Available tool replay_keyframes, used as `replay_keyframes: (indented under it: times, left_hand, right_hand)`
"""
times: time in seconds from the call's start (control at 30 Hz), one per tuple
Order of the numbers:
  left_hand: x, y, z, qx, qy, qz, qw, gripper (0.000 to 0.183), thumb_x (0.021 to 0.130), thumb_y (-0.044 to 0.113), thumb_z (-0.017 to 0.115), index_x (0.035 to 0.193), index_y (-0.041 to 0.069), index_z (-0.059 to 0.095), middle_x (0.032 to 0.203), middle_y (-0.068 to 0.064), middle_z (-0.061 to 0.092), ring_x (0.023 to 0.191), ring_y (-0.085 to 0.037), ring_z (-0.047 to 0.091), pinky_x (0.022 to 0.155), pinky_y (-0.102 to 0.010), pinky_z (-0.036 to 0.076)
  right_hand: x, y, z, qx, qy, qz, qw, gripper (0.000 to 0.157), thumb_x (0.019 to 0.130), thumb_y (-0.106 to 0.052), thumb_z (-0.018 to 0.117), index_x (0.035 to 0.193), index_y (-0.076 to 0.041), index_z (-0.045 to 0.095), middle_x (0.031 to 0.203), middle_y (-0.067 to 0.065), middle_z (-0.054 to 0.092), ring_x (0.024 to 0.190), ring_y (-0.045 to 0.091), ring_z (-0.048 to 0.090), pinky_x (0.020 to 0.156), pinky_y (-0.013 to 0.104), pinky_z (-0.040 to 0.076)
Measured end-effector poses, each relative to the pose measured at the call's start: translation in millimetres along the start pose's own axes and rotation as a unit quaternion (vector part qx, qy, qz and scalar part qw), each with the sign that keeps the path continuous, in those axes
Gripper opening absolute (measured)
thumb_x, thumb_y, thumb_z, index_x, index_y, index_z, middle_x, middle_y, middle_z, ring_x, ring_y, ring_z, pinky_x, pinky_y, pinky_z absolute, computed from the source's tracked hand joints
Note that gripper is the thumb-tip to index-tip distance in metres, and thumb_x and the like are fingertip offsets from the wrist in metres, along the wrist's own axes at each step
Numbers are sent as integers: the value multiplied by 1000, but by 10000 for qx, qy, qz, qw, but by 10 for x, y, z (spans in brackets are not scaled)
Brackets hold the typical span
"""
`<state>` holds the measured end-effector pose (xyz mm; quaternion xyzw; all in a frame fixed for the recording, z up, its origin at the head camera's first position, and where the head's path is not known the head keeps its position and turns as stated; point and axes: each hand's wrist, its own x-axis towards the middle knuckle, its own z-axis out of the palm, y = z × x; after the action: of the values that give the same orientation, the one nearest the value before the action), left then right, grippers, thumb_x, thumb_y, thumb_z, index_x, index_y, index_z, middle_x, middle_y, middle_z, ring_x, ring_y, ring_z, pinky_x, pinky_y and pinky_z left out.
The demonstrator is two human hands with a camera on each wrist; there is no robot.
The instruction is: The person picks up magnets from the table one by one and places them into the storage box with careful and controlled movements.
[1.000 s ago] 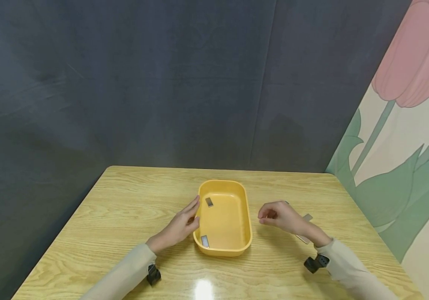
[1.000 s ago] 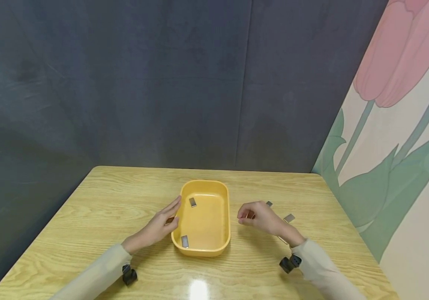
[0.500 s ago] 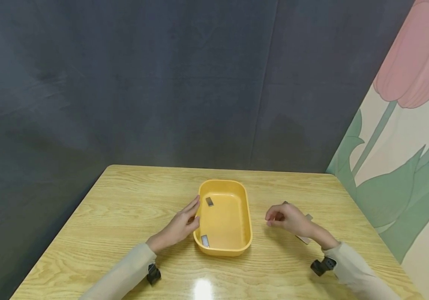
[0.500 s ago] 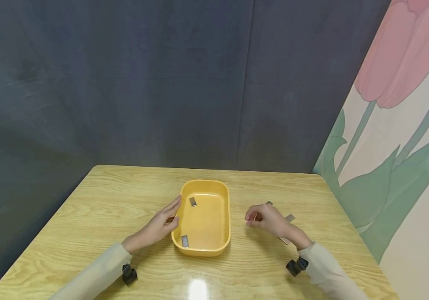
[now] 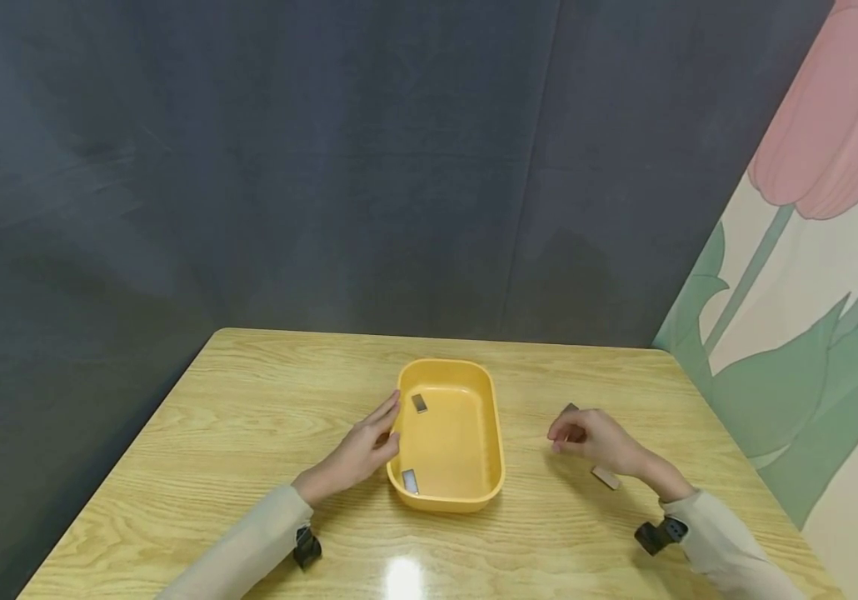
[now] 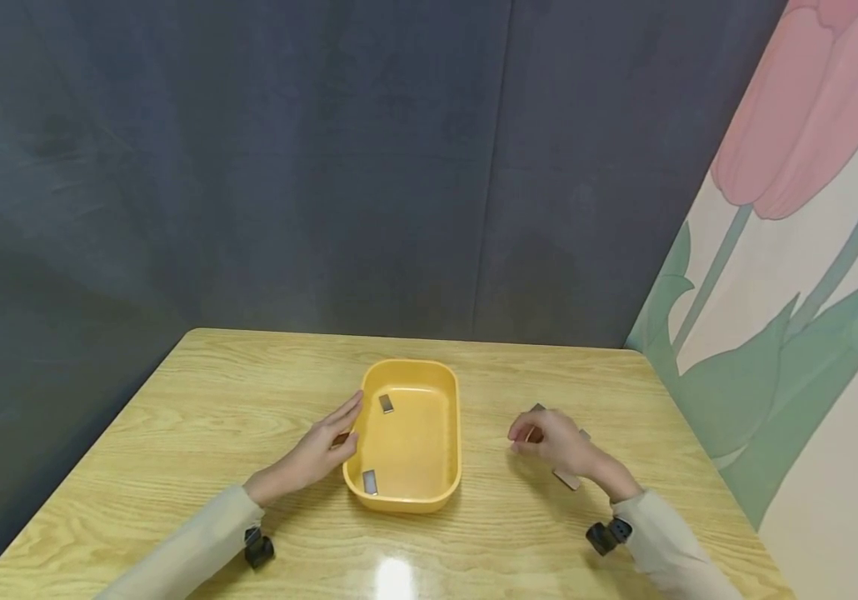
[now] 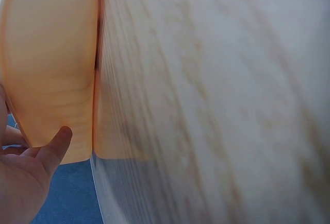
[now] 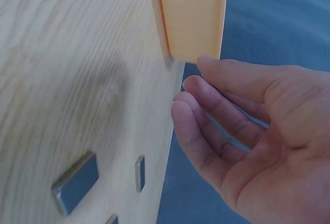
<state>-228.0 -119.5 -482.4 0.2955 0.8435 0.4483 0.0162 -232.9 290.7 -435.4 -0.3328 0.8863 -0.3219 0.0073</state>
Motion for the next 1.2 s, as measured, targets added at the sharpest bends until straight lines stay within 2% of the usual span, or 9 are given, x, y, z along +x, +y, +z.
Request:
replay_keyframes:
  times: [0.2,0.53,0.83,1.07,1.2]
  left_hand:
    - [-5,2,4,7,-22,7,10000,57,103,5,49,151,-11,23,164,-15,8,144,-30,26,102,-28,45]
    - [5,17,-3,67,5,83,9999,56,103,4,49,150,-12,24,163,-18,10,143,-32,26,102,-27,45]
    - [-2,11,-6,25,-50,34,10000,56,103,5,49,150,-11,23,163,-17,9,144,-31,24,103,-29,44]
    - [-6,18,-6,24,-36,56,10000,56,103,5,49,150,-11,24,163,-19,10,144,-32,24,103,-30,45]
    - [-9,26,-8,36,-47,53,10000,56,103,5,49,150,-11,24,163,-19,9,144,-32,24,103,-30,45]
  right_hand:
    - [-103,82,-58,90,24,6,10000,8,87,0,73,94,-1,70,79,-2,66,63,6,55,53,24,50]
    - [-251,179,-145,72,-110,260,9996,9,87,4,71,94,0,70,80,4,66,59,11,57,52,22,50]
    - [-403,286,-136,-124,-185,484,9986,10,86,-6,77,95,-6,72,84,-1,65,69,8,58,57,24,51]
    - [-524,332,-105,-15,-285,595,9978,17,85,-10,78,98,-3,69,88,1,63,72,9,58,58,24,53]
    - [-571,356,-97,-113,-237,364,9990,15,84,-8,79,95,-6,69,87,0,61,74,9,56,58,24,52]
